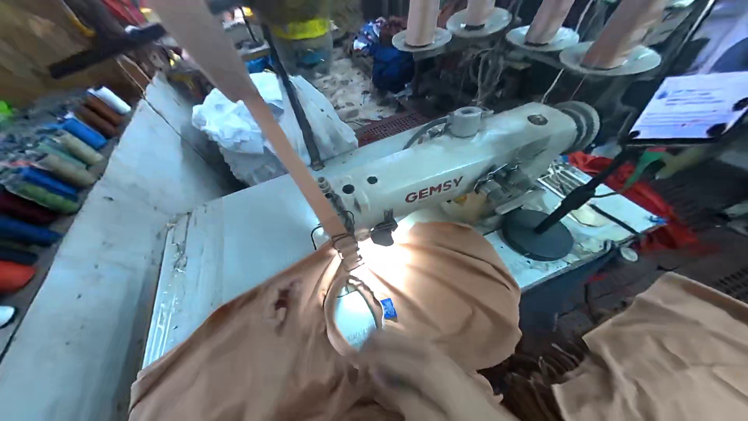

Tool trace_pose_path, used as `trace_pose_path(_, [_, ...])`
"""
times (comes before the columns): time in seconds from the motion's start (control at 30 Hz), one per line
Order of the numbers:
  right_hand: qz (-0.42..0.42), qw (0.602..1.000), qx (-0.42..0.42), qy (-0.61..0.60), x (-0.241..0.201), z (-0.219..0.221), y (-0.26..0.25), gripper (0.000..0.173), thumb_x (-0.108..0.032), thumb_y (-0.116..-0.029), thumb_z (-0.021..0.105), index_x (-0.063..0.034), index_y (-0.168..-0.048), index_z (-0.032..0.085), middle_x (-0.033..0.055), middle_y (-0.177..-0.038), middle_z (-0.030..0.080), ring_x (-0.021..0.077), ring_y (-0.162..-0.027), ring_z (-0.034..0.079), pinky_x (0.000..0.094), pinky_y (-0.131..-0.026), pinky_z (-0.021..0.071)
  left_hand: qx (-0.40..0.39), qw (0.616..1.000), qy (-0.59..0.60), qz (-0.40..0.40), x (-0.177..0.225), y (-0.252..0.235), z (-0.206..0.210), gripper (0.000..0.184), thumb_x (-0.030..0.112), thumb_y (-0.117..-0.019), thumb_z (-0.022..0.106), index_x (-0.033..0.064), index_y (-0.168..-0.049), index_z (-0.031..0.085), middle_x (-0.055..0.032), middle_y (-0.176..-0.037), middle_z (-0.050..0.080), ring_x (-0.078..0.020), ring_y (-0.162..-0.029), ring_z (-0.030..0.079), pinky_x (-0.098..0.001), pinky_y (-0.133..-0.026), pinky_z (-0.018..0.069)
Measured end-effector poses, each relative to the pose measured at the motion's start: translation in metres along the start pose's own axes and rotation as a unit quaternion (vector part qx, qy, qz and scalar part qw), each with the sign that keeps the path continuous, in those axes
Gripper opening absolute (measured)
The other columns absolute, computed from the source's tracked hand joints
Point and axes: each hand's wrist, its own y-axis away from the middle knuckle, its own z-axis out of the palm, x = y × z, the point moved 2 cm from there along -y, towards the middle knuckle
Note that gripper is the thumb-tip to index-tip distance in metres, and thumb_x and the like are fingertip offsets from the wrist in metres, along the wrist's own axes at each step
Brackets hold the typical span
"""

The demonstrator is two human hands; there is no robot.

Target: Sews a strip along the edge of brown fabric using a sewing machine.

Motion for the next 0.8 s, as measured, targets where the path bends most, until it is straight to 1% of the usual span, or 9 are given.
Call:
trace_pose_path(0.07, [0.164, 0.964, -0.007, 0.207, 0.059, 0.004, -0.025, 0.03, -0.018, -0.0995, 0.053, -0.0093, -0.12, 0.073, 0.0093, -0.1, 0.069, 0.0202, -0.08, 0.068, 0.04, -0.069, 0.0586, 0.0, 0.999, 0.044, -0.026, 0.002, 0.007, 0.028, 0.03, 0.019, -0.105, 0.055, 0.0007, -0.126, 0.065, -0.0084, -0.114, 0.071, -0.0095, -0.097, 0.068, -0.0273, -0.085, 0.0579])
trace_pose_path(0.17, [0.317, 0.876, -0.044, 0.361, 0.122, 0.01, -0.047, 0.033, -0.028, -0.0996, 0.058, -0.0204, -0.129, 0.07, 0.0115, -0.119, 0.071, 0.0338, -0.096, 0.072, 0.0564, -0.077, 0.057, -0.02, 0.999, -0.008, -0.044, -0.011, 0.004, 0.079, 0.031, 0.014, -0.1032, 0.056, -0.0026, -0.128, 0.063, -0.015, -0.122, 0.068, -0.0181, -0.107, 0.068, -0.0336, -0.094, 0.0569])
trace_pose_path(0.23, [0.295, 0.869, -0.039, 0.396, 0.135, 0.004, -0.043, 0.031, -0.028, -0.096, 0.06, -0.0204, -0.123, 0.073, 0.0111, -0.111, 0.074, 0.0347, -0.094, 0.072, 0.0577, -0.075, 0.0569, -0.028, 0.989, -0.142, 0.014, -0.019, 0.006, 0.097, 0.033, 0.017, -0.0993, 0.059, 0.0026, -0.128, 0.069, -0.0188, -0.129, 0.064, -0.0293, -0.119, 0.063, -0.0412, -0.103, 0.0521])
trace_pose_path(0.3, [0.296, 0.869, -0.084, 0.388, 0.132, -0.011, -0.036, 0.035, -0.031, -0.0998, 0.054, -0.0211, -0.13, 0.07, 0.0114, -0.12, 0.074, 0.0344, -0.107, 0.071, 0.057, -0.087, 0.0546, -0.041, 0.97, -0.233, 0.062, -0.02, 0.014, 0.102, 0.034, 0.025, -0.0985, 0.058, 0.0095, -0.125, 0.073, -0.0194, -0.128, 0.065, -0.0363, -0.12, 0.062, -0.047, -0.102, 0.0522])
trace_pose_path(0.33, [0.282, 0.873, -0.1, 0.385, 0.13, -0.017, -0.033, 0.037, -0.031, -0.101, 0.053, -0.0215, -0.133, 0.068, 0.0121, -0.123, 0.073, 0.0347, -0.11, 0.07, 0.0567, -0.09, 0.0535, -0.04, 0.966, -0.247, 0.071, -0.02, 0.018, 0.103, 0.034, 0.029, -0.0996, 0.057, 0.0106, -0.123, 0.074, -0.0184, -0.128, 0.066, -0.0368, -0.121, 0.062, -0.048, -0.102, 0.0517])
trace_pose_path(0.4, [0.217, 0.883, -0.095, 0.406, 0.132, -0.019, -0.028, 0.037, -0.023, -0.0963, 0.06, -0.0248, -0.132, 0.07, 0.0127, -0.113, 0.075, 0.0351, -0.097, 0.073, 0.0572, -0.079, 0.0572, -0.029, 0.962, -0.261, 0.082, -0.022, 0.025, 0.103, 0.034, 0.031, -0.1005, 0.056, 0.0118, -0.121, 0.075, -0.0152, -0.127, 0.067, -0.0358, -0.121, 0.062, -0.0497, -0.103, 0.0506])
trace_pose_path(0.53, [0.252, 0.847, -0.167, 0.437, 0.123, -0.013, -0.036, 0.051, -0.022, -0.0974, 0.054, -0.0359, -0.146, 0.058, 0.014, -0.121, 0.072, 0.0373, -0.102, 0.071, 0.0568, -0.081, 0.0542, -0.029, 0.954, -0.288, 0.08, -0.022, 0.03, 0.105, 0.037, 0.032, -0.0999, 0.055, 0.0138, -0.127, 0.073, -0.0164, -0.132, 0.065, -0.0376, -0.122, 0.061, -0.0537, -0.103, 0.049])
trace_pose_path(0.63, [0.133, 0.857, -0.117, 0.485, 0.134, -0.007, -0.031, 0.051, -0.014, -0.0883, 0.065, -0.0328, -0.136, 0.068, 0.012, -0.097, 0.074, 0.033, -0.078, 0.072, 0.0506, -0.06, 0.0563, -0.059, 0.947, -0.311, 0.051, -0.023, 0.028, 0.105, 0.043, 0.034, -0.1008, 0.05, 0.0182, -0.136, 0.068, -0.0154, -0.137, 0.062, -0.0354, -0.125, 0.059, -0.0508, -0.106, 0.046])
trace_pose_path(0.8, [0.165, 0.845, -0.132, 0.491, 0.132, -0.004, -0.042, 0.051, -0.015, -0.0914, 0.058, -0.0323, -0.139, 0.065, 0.0101, -0.108, 0.074, 0.0332, -0.083, 0.072, 0.0515, -0.064, 0.0558, -0.05, 0.95, -0.307, 0.039, -0.022, 0.018, 0.103, 0.039, 0.031, -0.0983, 0.053, 0.0211, -0.132, 0.07, -0.0105, -0.135, 0.064, -0.0308, -0.124, 0.06, -0.0514, -0.103, 0.0456])
